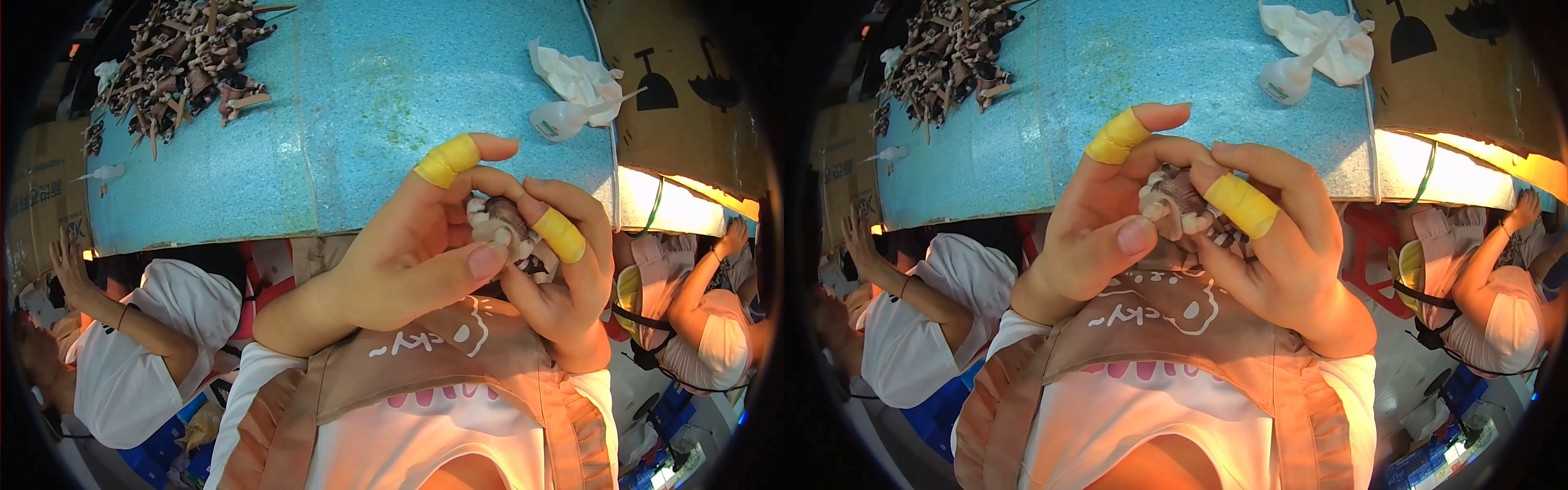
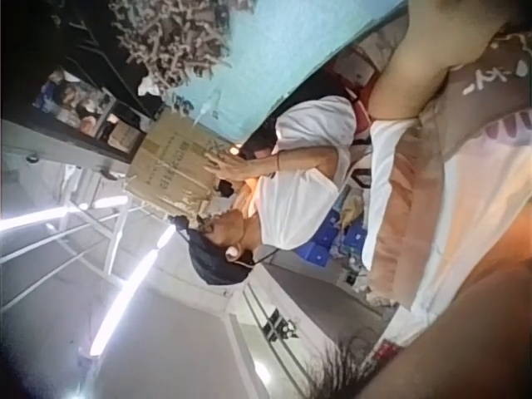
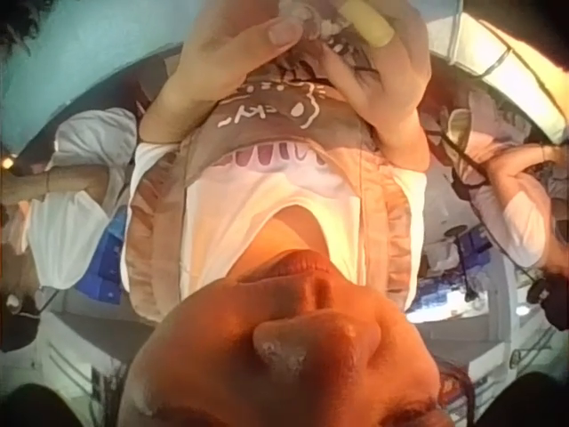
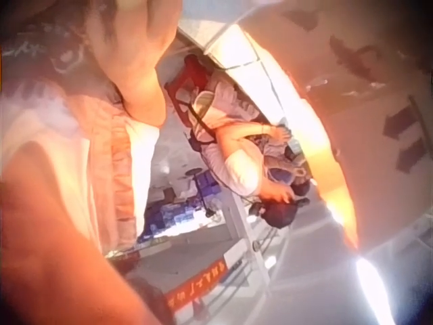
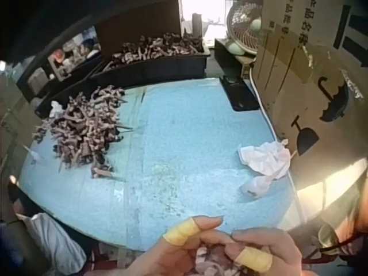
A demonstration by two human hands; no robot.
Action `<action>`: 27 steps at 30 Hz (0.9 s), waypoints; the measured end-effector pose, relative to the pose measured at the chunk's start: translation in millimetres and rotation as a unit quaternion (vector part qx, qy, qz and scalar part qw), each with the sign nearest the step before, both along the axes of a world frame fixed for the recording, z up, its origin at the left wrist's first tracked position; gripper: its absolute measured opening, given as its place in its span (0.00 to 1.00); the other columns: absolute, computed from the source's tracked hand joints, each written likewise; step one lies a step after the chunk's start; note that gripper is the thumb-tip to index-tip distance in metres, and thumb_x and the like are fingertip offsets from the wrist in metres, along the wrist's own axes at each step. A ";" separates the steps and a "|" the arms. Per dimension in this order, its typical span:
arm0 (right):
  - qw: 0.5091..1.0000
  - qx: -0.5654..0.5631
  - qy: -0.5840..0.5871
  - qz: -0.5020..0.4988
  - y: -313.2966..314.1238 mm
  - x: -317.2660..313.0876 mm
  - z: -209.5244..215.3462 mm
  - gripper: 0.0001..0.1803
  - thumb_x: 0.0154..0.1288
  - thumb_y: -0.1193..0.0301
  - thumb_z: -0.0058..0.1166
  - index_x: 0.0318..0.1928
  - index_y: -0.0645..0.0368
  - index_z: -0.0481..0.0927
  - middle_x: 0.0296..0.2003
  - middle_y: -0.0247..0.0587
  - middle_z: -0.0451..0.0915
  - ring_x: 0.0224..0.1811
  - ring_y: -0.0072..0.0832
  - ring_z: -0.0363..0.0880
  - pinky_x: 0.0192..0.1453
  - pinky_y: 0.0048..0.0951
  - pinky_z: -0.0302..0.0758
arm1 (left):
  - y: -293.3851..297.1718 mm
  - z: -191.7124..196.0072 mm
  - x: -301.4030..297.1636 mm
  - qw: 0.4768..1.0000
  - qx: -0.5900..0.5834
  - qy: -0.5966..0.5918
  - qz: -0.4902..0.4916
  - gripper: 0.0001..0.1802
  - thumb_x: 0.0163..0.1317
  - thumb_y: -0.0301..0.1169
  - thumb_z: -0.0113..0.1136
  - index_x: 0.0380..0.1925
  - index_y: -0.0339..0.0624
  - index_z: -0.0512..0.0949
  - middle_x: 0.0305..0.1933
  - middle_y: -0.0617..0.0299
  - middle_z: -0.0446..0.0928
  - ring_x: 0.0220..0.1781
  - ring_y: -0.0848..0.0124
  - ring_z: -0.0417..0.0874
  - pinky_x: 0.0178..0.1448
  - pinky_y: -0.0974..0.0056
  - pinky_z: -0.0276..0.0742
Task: The person assembles toy figurines by picking up parts, applying glue from a squeeze bottle, attaching the pieces together by hand, and wiping away excess glue with a cloth.
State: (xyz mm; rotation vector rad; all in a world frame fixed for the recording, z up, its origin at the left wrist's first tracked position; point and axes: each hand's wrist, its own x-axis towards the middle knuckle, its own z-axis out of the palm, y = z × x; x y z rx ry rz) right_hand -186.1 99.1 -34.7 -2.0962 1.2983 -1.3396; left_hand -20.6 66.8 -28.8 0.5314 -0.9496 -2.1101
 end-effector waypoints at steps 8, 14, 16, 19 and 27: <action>0.999 -0.022 0.036 -0.023 -0.5 5.4 -4.6 0.27 0.34 0.81 0.63 0.44 0.60 0.78 0.43 0.44 0.73 0.30 0.29 0.73 0.28 0.22 0.71 | -1.1 -6.5 -0.5 1.000 -0.024 0.003 0.013 0.38 0.55 0.34 0.57 0.61 0.37 0.51 0.51 0.50 0.66 0.51 0.66 0.71 0.52 0.65 0.72; 0.998 -0.025 0.044 -0.024 -5.1 4.1 -7.3 0.28 0.34 0.80 0.63 0.44 0.59 0.77 0.43 0.45 0.72 0.32 0.31 0.72 0.30 0.24 0.70 | -8.7 -10.8 -2.1 0.998 -0.023 0.052 0.001 0.30 0.56 0.19 0.48 0.59 0.39 0.52 0.47 0.57 0.66 0.46 0.73 0.69 0.51 0.68 0.66; 0.998 -0.021 0.058 -0.002 -3.5 2.6 -6.0 0.30 0.35 0.78 0.64 0.46 0.59 0.76 0.45 0.47 0.71 0.36 0.33 0.72 0.33 0.26 0.71 | -7.5 -6.5 0.8 0.999 -0.006 0.033 0.017 0.30 0.56 0.19 0.48 0.59 0.40 0.52 0.46 0.57 0.67 0.46 0.73 0.69 0.51 0.69 0.66; 0.997 -0.020 0.048 -0.064 1.8 -7.6 2.0 0.42 0.38 0.64 0.69 0.56 0.53 0.61 0.55 0.57 0.58 0.53 0.44 0.61 0.49 0.37 0.63 | -15.3 -4.0 7.6 0.999 -0.010 0.007 0.052 0.30 0.56 0.19 0.48 0.59 0.41 0.51 0.45 0.57 0.67 0.44 0.74 0.70 0.50 0.69 0.67; 0.973 0.014 0.187 -0.134 -19.4 -22.9 -19.2 0.25 0.45 0.70 0.61 0.47 0.60 0.74 0.53 0.61 0.61 0.55 0.52 0.60 0.54 0.43 0.59 | -88.1 -3.0 33.8 0.960 -0.141 -0.234 0.068 0.28 0.55 0.27 0.52 0.56 0.41 0.56 0.42 0.56 0.71 0.38 0.72 0.74 0.42 0.69 0.72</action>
